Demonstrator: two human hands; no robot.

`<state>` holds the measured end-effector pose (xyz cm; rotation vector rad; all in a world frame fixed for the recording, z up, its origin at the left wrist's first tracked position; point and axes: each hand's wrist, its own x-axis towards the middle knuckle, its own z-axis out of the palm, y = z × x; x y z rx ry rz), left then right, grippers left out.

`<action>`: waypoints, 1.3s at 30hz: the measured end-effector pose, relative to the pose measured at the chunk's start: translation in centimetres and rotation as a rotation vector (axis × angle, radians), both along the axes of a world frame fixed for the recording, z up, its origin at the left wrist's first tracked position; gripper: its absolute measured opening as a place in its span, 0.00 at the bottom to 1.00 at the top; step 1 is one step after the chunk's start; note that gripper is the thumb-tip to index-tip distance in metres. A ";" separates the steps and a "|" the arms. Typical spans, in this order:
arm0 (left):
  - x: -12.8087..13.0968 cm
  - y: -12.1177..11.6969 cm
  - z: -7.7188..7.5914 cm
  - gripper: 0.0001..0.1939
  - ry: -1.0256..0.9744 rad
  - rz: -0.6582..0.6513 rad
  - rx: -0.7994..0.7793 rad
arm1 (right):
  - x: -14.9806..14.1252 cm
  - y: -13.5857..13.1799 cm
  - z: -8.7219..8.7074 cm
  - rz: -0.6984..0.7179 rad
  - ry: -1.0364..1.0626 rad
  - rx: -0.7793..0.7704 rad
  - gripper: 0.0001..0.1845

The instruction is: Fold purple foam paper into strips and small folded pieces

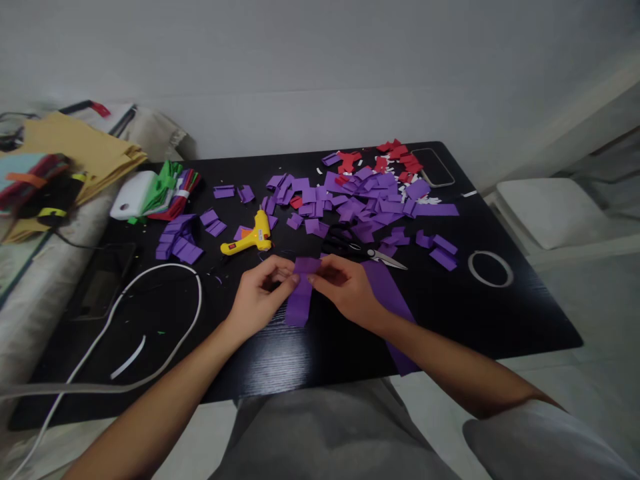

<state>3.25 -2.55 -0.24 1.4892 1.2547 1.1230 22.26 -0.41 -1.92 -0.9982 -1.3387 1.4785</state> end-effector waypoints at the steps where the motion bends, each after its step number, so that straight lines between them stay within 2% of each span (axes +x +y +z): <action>1: 0.0 0.0 0.1 0.05 0.000 0.009 0.015 | 0.0 0.0 0.1 0.002 0.016 0.007 0.09; 4: -0.1 0.0 0.2 0.04 0.005 0.031 0.059 | 0.1 0.0 0.6 0.036 0.061 0.010 0.06; 8: -0.3 0.0 0.2 0.04 0.077 0.038 0.097 | 0.4 0.3 1.0 0.091 0.119 -0.101 0.11; 12: -0.5 -0.3 0.3 0.06 0.200 -0.006 0.240 | 0.4 0.5 0.9 0.116 0.049 -0.100 0.13; 14: -0.6 -0.3 0.5 0.06 0.228 -0.030 0.263 | 0.4 0.6 0.8 0.109 0.015 -0.075 0.13; 24: -0.3 0.1 0.4 0.09 0.151 -0.065 0.003 | 0.3 0.2 0.5 0.092 -0.091 -0.006 0.08; 27: -0.4 0.2 0.5 0.08 0.124 -0.050 -0.022 | 0.4 0.5 0.4 0.115 -0.084 -0.037 0.08; 30: -0.8 0.4 0.7 0.09 0.115 0.019 -0.022 | 0.8 1.2 0.5 0.135 -0.032 -0.086 0.10; 33: -1.0 0.6 0.9 0.09 0.105 0.069 -0.018 | 0.9 1.5 0.7 0.095 -0.005 -0.094 0.12; 39: -0.4 0.2 0.5 0.08 0.064 -0.029 -0.072 | 0.6 0.8 0.7 0.141 -0.040 -0.023 0.08</action>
